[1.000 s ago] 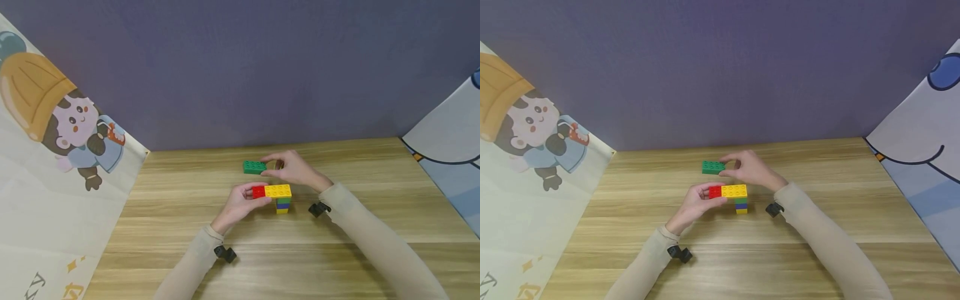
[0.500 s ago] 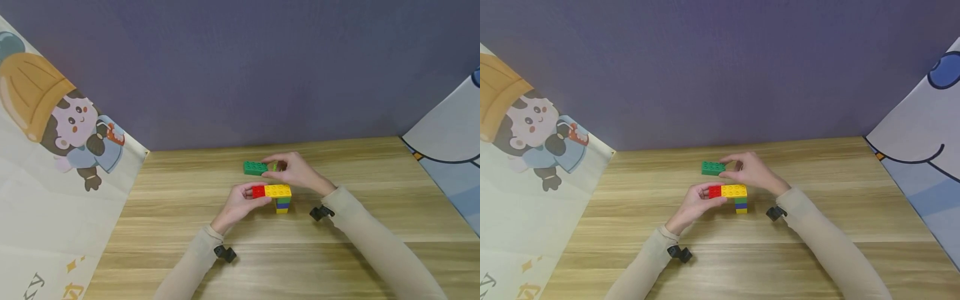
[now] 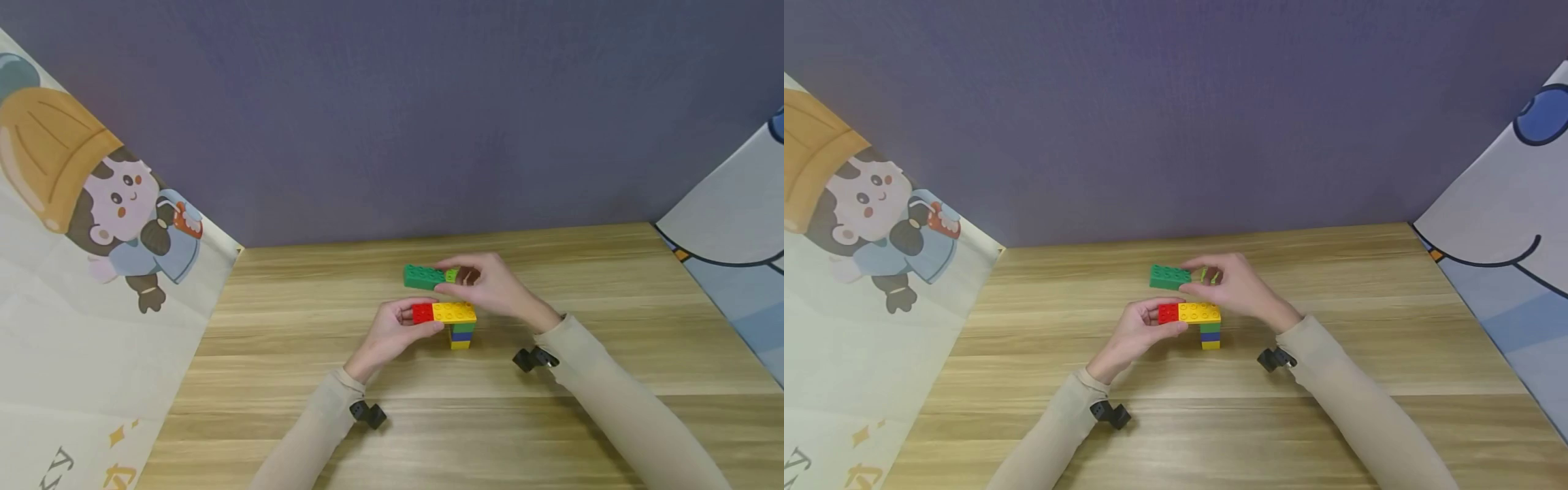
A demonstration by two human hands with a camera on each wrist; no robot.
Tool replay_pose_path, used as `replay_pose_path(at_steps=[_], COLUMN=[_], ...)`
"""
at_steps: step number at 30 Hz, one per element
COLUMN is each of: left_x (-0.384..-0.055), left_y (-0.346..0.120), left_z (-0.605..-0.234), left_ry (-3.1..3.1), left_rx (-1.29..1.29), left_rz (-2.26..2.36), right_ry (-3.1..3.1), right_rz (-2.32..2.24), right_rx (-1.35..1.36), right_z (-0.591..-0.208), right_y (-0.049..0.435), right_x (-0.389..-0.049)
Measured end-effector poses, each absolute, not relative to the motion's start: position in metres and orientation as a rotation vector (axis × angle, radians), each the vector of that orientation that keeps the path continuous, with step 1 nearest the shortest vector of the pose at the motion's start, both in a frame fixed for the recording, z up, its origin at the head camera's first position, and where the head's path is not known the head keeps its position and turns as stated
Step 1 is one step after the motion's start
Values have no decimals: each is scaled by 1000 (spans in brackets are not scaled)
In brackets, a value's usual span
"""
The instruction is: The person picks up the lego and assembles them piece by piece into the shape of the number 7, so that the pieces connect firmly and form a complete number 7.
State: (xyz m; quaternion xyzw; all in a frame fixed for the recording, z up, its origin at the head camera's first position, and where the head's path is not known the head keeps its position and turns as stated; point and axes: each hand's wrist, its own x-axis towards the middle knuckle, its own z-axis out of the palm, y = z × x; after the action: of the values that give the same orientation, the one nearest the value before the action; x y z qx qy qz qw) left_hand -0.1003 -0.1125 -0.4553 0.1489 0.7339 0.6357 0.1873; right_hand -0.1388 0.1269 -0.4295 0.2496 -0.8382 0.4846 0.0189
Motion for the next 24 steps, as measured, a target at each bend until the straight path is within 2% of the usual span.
replay_pose_path(at_steps=[24], left_x=[-100], left_y=[-113], left_z=[-456], left_ry=[2059], left_rx=[477], left_rz=[1797], right_ry=[-2516], right_rz=[1621], right_rx=[771], right_z=[-435], right_y=[133], right_x=[-106])
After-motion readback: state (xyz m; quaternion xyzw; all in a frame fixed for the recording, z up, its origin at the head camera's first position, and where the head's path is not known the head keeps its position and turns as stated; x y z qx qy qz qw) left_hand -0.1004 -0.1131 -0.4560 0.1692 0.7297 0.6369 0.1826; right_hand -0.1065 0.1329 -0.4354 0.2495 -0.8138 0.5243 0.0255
